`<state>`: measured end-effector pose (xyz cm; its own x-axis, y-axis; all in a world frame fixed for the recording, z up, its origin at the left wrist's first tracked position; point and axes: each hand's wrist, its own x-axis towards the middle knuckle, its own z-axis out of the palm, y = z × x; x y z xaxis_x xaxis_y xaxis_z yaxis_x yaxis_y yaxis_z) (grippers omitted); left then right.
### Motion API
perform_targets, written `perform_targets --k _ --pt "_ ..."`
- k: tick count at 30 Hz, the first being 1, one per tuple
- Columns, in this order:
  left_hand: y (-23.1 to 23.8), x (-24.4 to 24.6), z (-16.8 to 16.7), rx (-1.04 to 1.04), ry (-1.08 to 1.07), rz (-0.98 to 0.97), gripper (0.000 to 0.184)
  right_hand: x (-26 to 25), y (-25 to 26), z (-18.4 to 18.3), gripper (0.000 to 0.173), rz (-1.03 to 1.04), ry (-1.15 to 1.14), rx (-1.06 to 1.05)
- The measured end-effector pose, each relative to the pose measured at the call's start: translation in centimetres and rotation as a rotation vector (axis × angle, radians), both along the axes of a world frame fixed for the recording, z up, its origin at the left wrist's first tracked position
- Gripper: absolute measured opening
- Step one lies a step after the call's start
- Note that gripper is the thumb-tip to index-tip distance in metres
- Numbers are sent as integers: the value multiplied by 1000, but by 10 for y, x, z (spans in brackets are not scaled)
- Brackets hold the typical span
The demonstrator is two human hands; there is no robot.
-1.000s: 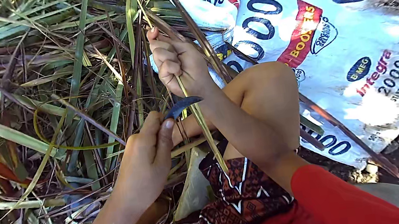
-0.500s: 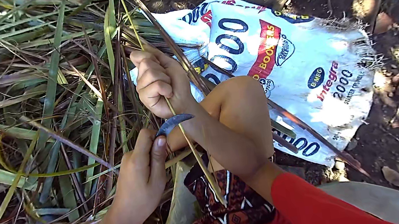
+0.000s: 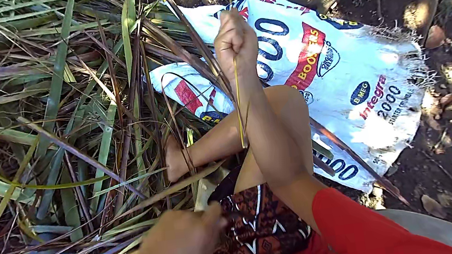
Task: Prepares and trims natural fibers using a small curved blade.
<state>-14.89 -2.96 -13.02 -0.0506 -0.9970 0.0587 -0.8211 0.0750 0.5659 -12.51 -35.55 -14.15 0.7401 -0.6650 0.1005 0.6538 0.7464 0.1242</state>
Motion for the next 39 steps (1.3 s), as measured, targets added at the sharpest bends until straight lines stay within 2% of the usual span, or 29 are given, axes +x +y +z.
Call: perform_targets --k 5,7,9,16,21,24,26,27,30,33,35,39 --pt "-1 49 33 -139 203 357 41 7 33 18 61 70 146 -56" --pt "-5 55 39 -145 270 492 32 13 54 27 56 129 193 -157" --pt "-14 57 43 -128 286 528 23 17 75 37 53 208 255 -194" --pt "-26 59 49 56 29 462 23 20 106 46 50 430 387 -194" --pt "-16 60 45 90 135 437 21 20 105 50 46 461 481 -174" --pt "2 52 41 263 220 228 33 21 96 48 45 435 567 -161" --pt "17 43 43 404 218 50 34 26 72 35 41 307 640 -122" --pt "23 44 45 428 227 23 35 28 58 25 39 227 654 -100" --pt "30 66 52 248 311 184 37 26 44 11 42 142 537 -42" --pt "16 73 52 55 400 498 31 23 71 19 47 271 360 -38" --pt "3 67 50 -18 414 636 27 26 90 26 48 391 302 -56" --pt "-18 56 50 -14 322 627 23 29 124 43 53 589 311 -64"
